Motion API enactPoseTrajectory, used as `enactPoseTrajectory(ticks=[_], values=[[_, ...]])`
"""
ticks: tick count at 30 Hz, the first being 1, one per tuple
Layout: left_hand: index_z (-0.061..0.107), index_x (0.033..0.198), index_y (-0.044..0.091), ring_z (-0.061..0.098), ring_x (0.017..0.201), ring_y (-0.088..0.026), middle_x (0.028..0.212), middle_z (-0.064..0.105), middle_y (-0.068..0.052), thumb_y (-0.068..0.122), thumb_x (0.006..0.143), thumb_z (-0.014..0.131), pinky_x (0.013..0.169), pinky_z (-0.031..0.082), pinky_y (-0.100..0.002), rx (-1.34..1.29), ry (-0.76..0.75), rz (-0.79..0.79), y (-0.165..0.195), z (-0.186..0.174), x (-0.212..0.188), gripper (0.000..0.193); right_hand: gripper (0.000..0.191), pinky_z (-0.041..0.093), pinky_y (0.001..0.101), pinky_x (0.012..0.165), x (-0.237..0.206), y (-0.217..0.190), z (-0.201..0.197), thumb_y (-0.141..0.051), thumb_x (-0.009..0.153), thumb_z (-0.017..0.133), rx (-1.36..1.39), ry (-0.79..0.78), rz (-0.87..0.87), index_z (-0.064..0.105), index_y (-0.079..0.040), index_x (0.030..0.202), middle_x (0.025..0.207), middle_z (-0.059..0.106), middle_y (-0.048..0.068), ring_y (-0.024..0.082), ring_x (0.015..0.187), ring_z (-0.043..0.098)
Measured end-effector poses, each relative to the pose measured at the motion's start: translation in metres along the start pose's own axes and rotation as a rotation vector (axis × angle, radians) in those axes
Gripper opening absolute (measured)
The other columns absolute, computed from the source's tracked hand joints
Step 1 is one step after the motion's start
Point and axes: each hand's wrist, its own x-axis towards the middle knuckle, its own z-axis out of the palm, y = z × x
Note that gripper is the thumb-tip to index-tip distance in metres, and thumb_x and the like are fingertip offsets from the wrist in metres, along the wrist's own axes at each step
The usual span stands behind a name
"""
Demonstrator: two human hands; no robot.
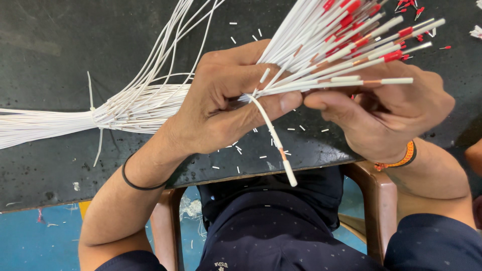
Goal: The person holds a large bundle of white wires in one hand and, one at a time, slides small red insulating caps onto the exposed copper ends of the wires, letting finished wires fan out with the bundle. Discarded cap pieces and trimmed ends accumulate on the dark workbench below.
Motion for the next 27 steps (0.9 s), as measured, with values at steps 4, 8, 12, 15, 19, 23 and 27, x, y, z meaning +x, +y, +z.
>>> enactPoseTrajectory(ticks=[4,8,12,15,19,23,27], values=[[0.073,0.118,0.001,0.061,0.074,-0.01,0.104,0.068,-0.007,0.012,0.105,0.071,0.062,0.042,-0.027,0.005,-0.015,-0.041,0.001,0.0,0.002,0.016,0.017,0.048,0.0203,0.046,0.003,-0.004,-0.001,0.008,0.088,0.08,0.063,-0.071,0.069,0.068,0.016,0.096,0.082,0.071,0.02,0.013,0.06,0.066],[0.073,0.117,0.0,0.061,0.076,-0.012,0.101,0.068,-0.009,0.01,0.104,0.071,0.065,0.043,-0.029,0.046,0.002,-0.047,0.002,0.0,0.003,0.017,0.009,0.049,0.018,0.045,0.007,-0.007,0.001,0.008,0.091,0.076,0.233,0.032,0.205,0.068,0.013,0.092,0.082,0.072,0.018,0.011,0.059,0.066],[0.073,0.116,0.001,0.065,0.081,-0.01,0.108,0.07,-0.007,0.01,0.109,0.073,0.068,0.047,-0.025,0.053,0.028,0.028,0.002,-0.002,0.005,0.011,0.008,0.045,0.0198,0.046,0.008,-0.005,-0.001,0.013,0.091,0.073,0.233,-0.017,0.189,0.068,0.015,0.097,0.08,0.069,0.018,0.011,0.054,0.062],[0.073,0.11,-0.001,0.059,0.072,-0.01,0.104,0.069,-0.009,0.007,0.103,0.075,0.061,0.041,-0.026,0.074,0.039,0.003,0.002,-0.002,0.005,0.012,0.008,0.051,0.0229,0.05,0.005,-0.003,0.0,0.015,0.091,0.07,0.225,-0.002,0.104,0.064,0.015,0.096,0.089,0.07,0.023,0.015,0.061,0.066],[0.074,0.109,-0.001,0.058,0.072,-0.01,0.101,0.069,-0.008,0.006,0.102,0.078,0.061,0.041,-0.025,0.064,0.049,-0.012,0.004,-0.002,0.004,0.011,0.009,0.054,0.0225,0.049,0.001,-0.006,0.002,0.014,0.09,0.068,0.282,0.057,0.182,0.061,0.012,0.094,0.091,0.07,0.023,0.016,0.066,0.068],[0.074,0.114,-0.001,0.066,0.082,-0.01,0.107,0.07,-0.009,0.005,0.106,0.08,0.069,0.049,-0.024,0.02,0.052,0.03,0.003,-0.001,0.004,0.011,0.006,0.055,0.0214,0.05,-0.001,-0.015,-0.001,0.012,0.095,0.066,0.316,0.053,0.347,0.062,0.01,0.099,0.09,0.07,0.018,0.013,0.066,0.07],[0.074,0.11,-0.001,0.072,0.091,-0.011,0.112,0.073,-0.01,0.005,0.101,0.081,0.072,0.055,-0.023,-0.023,0.062,0.011,0.001,0.0,0.006,0.013,0.004,0.052,0.0204,0.048,0.002,-0.014,-0.011,0.007,0.101,0.064,0.407,0.123,0.421,0.06,0.006,0.099,0.082,0.066,0.011,0.01,0.061,0.067]])
